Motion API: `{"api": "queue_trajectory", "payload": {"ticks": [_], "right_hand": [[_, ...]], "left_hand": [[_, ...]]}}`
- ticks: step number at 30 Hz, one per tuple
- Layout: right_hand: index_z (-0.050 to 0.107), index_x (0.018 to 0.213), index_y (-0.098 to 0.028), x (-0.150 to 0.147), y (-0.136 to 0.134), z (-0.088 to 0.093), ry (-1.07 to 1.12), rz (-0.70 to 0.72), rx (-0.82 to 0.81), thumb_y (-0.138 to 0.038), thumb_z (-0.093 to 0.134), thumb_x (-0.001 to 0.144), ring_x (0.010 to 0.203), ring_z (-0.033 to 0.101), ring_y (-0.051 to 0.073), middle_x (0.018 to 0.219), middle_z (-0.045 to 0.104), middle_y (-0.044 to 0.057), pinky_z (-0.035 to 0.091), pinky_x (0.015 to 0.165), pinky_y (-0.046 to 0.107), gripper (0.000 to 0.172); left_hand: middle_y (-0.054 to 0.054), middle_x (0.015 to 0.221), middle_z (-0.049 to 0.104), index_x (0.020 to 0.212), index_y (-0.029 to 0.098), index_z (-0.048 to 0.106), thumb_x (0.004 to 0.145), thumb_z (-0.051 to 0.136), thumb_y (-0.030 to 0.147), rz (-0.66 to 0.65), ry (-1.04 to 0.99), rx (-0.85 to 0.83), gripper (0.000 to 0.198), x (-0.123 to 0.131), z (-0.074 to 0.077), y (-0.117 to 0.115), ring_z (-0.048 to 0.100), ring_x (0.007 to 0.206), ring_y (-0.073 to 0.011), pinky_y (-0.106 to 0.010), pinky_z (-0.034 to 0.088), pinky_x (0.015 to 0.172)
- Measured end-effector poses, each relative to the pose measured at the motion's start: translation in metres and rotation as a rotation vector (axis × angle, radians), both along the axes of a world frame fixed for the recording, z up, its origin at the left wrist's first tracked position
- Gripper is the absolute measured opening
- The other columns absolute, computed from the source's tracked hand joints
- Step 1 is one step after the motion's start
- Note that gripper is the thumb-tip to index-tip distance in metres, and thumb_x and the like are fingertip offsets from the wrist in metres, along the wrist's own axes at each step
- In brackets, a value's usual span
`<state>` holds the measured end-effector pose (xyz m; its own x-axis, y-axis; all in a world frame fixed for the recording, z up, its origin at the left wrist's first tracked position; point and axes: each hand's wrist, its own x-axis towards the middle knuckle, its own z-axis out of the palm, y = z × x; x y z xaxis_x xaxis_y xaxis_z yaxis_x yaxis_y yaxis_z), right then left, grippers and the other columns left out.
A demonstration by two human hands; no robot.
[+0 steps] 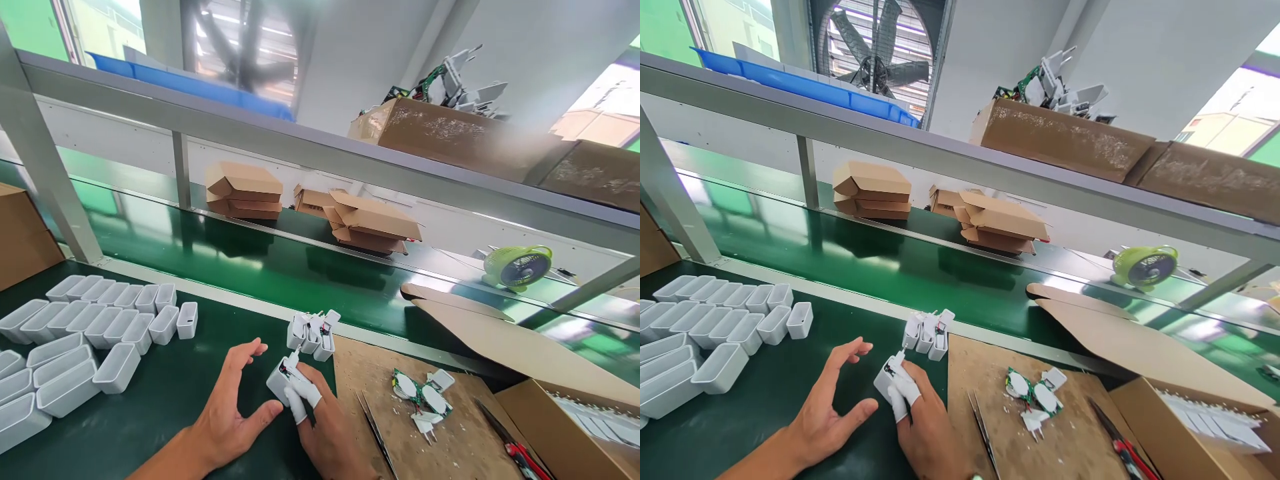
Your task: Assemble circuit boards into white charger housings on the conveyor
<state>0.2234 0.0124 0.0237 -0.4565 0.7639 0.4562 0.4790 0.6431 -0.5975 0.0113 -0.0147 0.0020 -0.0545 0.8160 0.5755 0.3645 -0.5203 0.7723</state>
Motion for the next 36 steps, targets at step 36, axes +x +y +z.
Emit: {"api": "queue_trajectory", "payload": {"ticks": [36], "right_hand": [[0.052, 0.140, -0.029, -0.001, -0.021, -0.012, -0.007, -0.045, -0.261, -0.010, 0.058, 0.086, 0.110, 0.065, 0.022, 0.124, 0.064, 0.006, 0.051, 0.103, 0.032, 0.057]], "left_hand": [[-0.013, 0.135, 0.067, 0.156, 0.020, 0.036, 0.083, 0.074, 0.043, -0.101, 0.051, -0.490, 0.084, 0.006, -0.034, 0.018, 0.072, 0.097, -0.0258, -0.042, 0.058, 0.096]]}}
